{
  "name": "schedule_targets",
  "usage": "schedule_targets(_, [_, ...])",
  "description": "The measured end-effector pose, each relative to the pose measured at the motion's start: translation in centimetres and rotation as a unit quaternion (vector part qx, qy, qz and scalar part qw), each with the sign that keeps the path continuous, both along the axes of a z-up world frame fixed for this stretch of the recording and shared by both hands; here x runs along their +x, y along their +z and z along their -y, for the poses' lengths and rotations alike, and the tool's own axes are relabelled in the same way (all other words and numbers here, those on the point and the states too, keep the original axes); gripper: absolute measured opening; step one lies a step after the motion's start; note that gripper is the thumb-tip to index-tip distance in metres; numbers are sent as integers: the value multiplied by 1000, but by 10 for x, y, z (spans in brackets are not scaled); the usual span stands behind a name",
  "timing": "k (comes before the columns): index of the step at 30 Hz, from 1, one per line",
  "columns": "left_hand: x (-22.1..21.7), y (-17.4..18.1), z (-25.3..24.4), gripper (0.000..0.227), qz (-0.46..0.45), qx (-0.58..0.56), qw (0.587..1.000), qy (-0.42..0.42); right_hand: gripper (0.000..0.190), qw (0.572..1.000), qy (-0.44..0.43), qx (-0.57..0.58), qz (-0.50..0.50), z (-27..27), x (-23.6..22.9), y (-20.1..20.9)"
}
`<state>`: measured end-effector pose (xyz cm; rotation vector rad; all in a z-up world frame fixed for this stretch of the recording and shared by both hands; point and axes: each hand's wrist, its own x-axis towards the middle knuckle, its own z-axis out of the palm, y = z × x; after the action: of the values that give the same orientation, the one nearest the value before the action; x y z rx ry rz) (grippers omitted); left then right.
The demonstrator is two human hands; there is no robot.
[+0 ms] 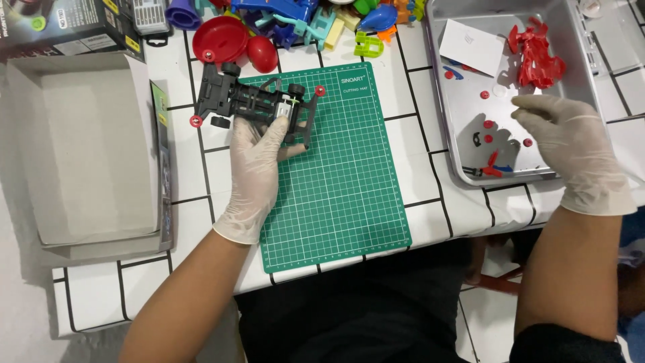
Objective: The person assembles a black toy vehicle chassis on a green cutting mat. They attach red wheels to the axles and use a blue screwdriver to tighten the screws. Finally, they attach a red plastic body part to the chassis.
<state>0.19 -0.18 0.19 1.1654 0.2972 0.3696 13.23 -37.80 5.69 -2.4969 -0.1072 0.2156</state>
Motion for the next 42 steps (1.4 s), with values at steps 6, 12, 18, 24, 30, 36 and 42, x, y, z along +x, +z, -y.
schedule_targets(6, [2,2,0,33,-3,3,1000,15,20,991,-84,-91,-53,43,-2,-14])
schedule_targets(12, [1,3,0,30,-10,13,1000,18,9,993,-83,-76,-22,53,1,-37])
schedule_targets(18, [0,5,0,34,-1,13,1000,15,3,995,-85,-42,-30,40,-8,-21])
schedule_targets(24, [2,-2,1,38,-14,-18,1000,10,19,969,54,235,58,-11,-32,-1])
schedule_targets(30, [3,-9,-1,37,1,-27,1000,15,22,916,156,370,-13,-97,-47,-4])
schedule_targets(36, [-1,12,4,30,-4,-39,999,30,25,904,182,384,-33,-172,-65,-5])
schedule_targets(42, [0,10,7,28,-3,-58,998,32,24,895,272,352,11,-194,-57,-33])
